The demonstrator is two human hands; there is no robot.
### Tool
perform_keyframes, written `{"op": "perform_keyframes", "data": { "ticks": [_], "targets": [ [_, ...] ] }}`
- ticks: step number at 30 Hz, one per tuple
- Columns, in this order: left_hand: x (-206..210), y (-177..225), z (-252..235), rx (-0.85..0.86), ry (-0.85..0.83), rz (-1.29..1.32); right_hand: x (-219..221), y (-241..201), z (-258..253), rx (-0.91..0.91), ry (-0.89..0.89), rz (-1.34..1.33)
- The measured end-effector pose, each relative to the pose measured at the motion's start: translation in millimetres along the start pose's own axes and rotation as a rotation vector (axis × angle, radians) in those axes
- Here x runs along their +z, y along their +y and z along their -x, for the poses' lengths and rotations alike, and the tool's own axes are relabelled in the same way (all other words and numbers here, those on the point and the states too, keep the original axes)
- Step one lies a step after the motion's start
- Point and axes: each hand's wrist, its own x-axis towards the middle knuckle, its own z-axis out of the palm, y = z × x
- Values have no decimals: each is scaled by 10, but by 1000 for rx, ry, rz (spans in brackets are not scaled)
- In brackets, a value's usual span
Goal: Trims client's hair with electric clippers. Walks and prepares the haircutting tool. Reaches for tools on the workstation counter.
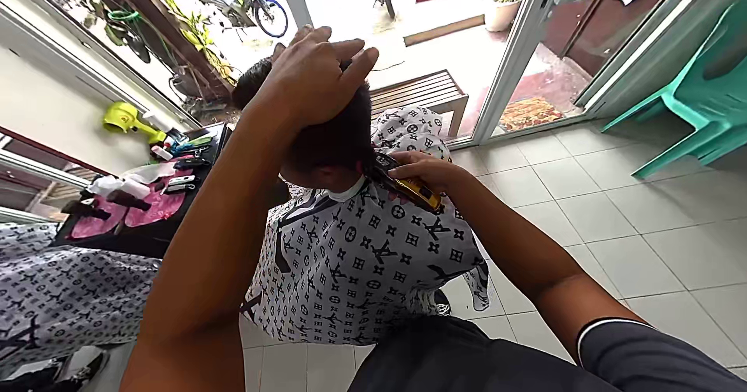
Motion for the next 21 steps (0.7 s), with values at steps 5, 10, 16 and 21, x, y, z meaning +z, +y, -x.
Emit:
{"op": "perform_keyframes", "data": {
  "ticks": [5, 10, 16, 21],
  "targets": [
    [88, 15, -48, -53, -13, -92, -34, -48, -27, -70, -75, -61],
    [160, 31, -42, -85, 5, -134, -24, -253, -46, -228, -139, -114],
    [185, 47, -34, -122, 12, -138, -180, -73, -100, -121, -159, -90],
    [194, 27, -30, -120, 13, -125, -168, -208, -99, -140, -186, -101]
  ]
}}
